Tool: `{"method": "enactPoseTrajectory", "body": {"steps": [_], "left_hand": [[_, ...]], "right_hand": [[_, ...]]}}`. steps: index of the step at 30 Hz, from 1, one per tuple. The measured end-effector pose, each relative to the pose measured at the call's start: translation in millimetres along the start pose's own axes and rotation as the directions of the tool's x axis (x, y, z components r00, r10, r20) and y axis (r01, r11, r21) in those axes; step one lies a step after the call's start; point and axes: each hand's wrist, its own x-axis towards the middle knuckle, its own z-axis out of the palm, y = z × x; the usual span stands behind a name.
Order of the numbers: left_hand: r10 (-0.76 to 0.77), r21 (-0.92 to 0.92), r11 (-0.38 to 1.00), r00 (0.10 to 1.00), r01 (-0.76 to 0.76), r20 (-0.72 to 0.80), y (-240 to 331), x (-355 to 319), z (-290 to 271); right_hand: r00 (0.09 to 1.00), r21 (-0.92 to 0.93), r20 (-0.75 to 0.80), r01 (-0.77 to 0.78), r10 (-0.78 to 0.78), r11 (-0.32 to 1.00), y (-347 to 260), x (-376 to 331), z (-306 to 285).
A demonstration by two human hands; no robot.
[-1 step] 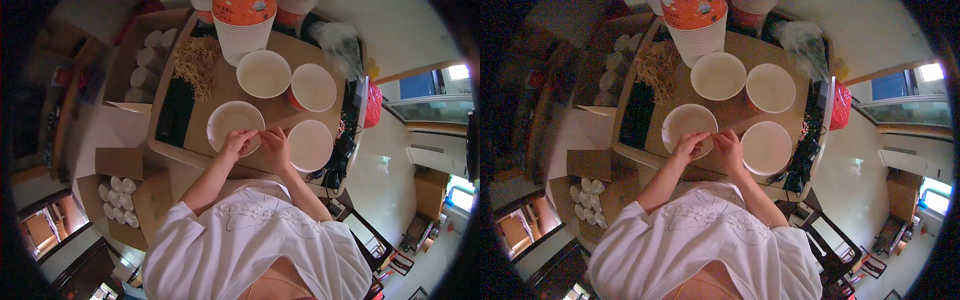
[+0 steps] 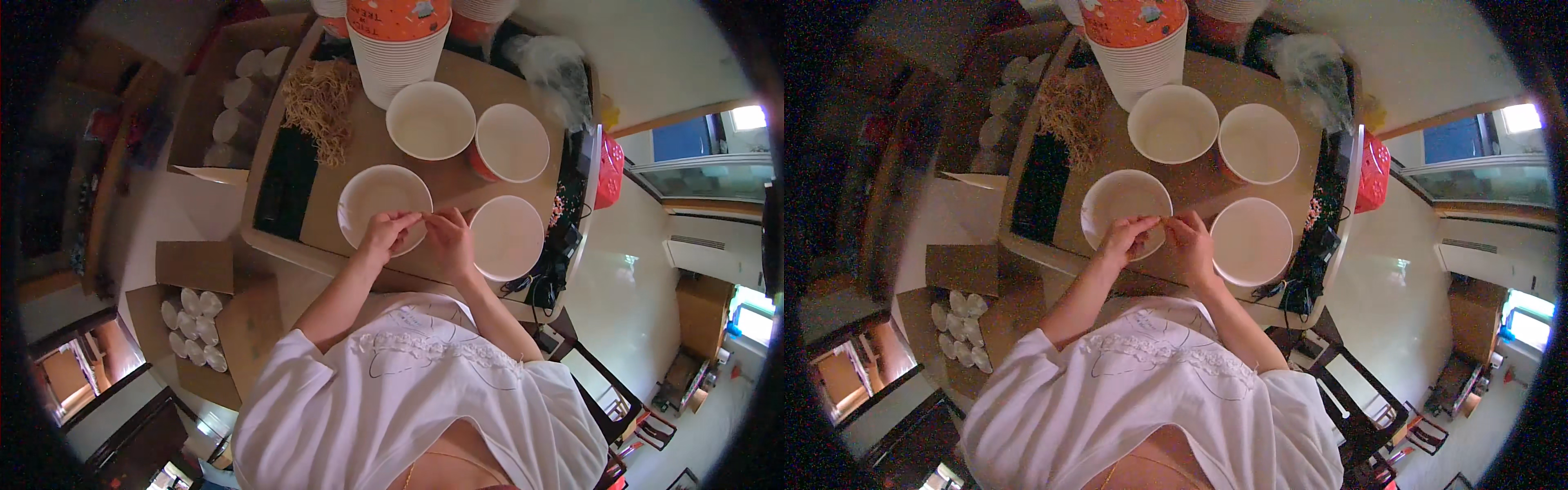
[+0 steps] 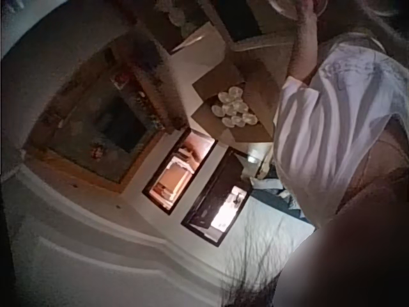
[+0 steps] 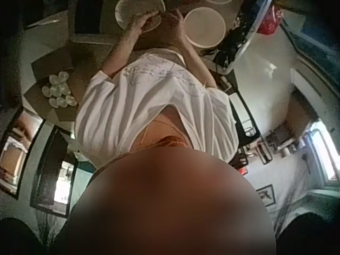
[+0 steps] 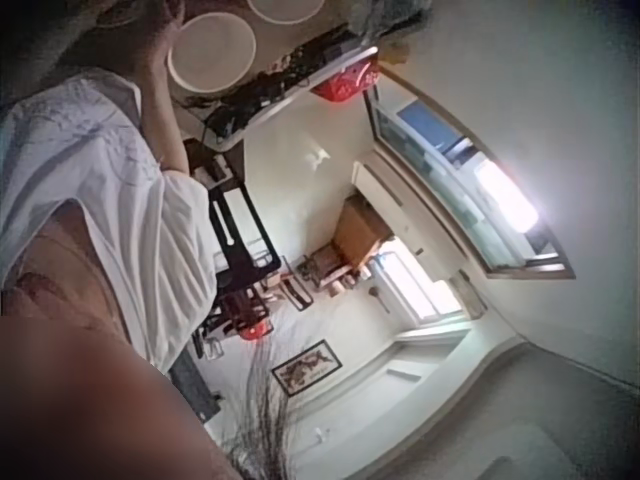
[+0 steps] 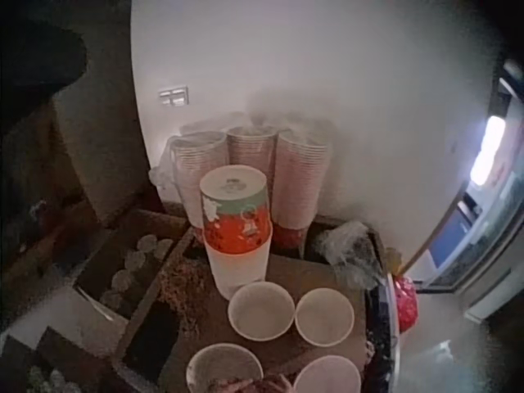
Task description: The recorder is unpacking stacks of paper bowls from plastic sleeves and preparing them for packaging, including tying strings.
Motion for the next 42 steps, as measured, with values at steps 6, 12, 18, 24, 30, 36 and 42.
{"method": "enactPoseTrajectory", "body": {"steps": [6, 12, 18, 24, 30, 36, 42], "left_hand": [[0.098, 0.184, 0.977, 0.993, -0.108, 0.065, 5.8, -5.2, -4.3], [0.234, 0.312, 0.919, 0.971, -0.240, 0.055, 1.8, -5.6, -2.7], [0.227, 0.191, 0.955, 0.974, -0.228, 0.028, 8.6, -7.7, -2.2], [0.259, 0.375, 0.890, 0.964, -0.261, 0.056, 4.8, -1.3, -5.8], [0.242, 0.399, 0.882, 0.968, -0.250, 0.073, 8.6, -3.8, -5.2], [0.228, 0.436, 0.866, 0.970, -0.243, 0.087, 10.5, -6.4, -3.4], [0.239, 0.502, 0.831, 0.969, -0.238, 0.064, 7.7, -2.8, -4.3]], "right_hand": [[0.988, 0.098, 0.078, -0.143, 0.135, 0.985, -13.6, 7.0, -6.7], [0.967, 0.102, 0.221, -0.151, 0.126, 0.983, 0.4, 17.5, -9.2], [0.960, 0.060, 0.195, -0.217, 0.202, 0.974, -9.2, 21.9, -9.4], [0.963, 0.074, 0.204, -0.193, 0.174, 0.978, -6.3, 21.5, -5.6], [0.962, 0.063, 0.187, -0.212, 0.198, 0.975, 0.6, 22.4, -2.2], [0.981, 0.014, 0.175, -0.092, 0.088, 0.996, 11.3, 18.2, -0.5], [0.980, -0.052, 0.176, -0.087, 0.095, 0.995, 7.2, 17.4, -1.2]]}}
